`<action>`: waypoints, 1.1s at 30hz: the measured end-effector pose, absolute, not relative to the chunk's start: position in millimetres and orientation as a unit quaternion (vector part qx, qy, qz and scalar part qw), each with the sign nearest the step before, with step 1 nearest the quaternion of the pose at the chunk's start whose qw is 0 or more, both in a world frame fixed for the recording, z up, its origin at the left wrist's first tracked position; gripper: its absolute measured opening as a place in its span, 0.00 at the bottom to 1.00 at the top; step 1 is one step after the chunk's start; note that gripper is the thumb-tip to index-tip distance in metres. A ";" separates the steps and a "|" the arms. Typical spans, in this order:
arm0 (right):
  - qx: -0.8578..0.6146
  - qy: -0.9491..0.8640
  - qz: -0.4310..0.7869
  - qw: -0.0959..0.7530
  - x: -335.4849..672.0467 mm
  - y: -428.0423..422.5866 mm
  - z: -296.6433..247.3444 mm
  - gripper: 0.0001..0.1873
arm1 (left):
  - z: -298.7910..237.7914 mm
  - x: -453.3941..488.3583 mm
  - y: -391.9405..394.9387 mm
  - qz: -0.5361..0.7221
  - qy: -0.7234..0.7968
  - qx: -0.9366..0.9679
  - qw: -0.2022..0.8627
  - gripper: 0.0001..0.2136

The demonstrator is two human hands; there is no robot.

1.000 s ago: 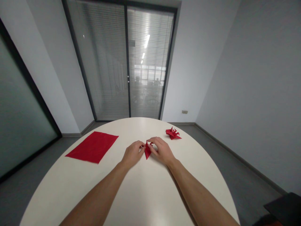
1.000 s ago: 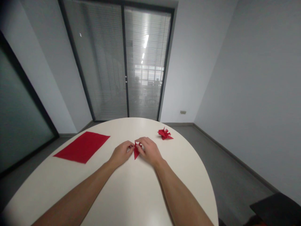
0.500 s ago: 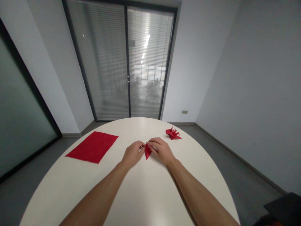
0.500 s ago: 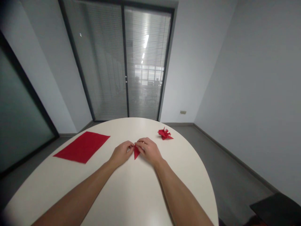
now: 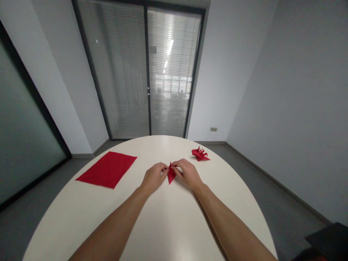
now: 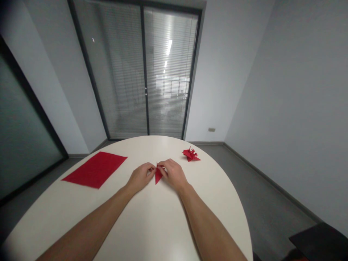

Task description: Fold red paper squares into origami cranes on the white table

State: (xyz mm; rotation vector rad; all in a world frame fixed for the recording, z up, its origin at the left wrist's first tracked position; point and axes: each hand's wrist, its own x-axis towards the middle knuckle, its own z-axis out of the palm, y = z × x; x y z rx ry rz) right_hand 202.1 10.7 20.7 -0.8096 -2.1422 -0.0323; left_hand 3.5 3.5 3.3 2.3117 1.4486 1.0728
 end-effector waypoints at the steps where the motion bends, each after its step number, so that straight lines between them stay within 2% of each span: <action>1: -0.326 -0.849 -0.013 0.414 202.4 11.0 20.2 0.07 | 3.2 3.5 3.4 0.364 0.491 0.785 0.104 0.06; 18: -0.279 -0.871 -0.019 0.403 202.1 13.7 20.1 0.08 | 2.6 3.6 4.6 0.350 0.498 0.788 0.088 0.05; 33: -0.298 -0.872 0.002 0.389 199.9 9.3 22.5 0.07 | 5.0 3.8 3.4 0.354 0.499 0.785 0.097 0.06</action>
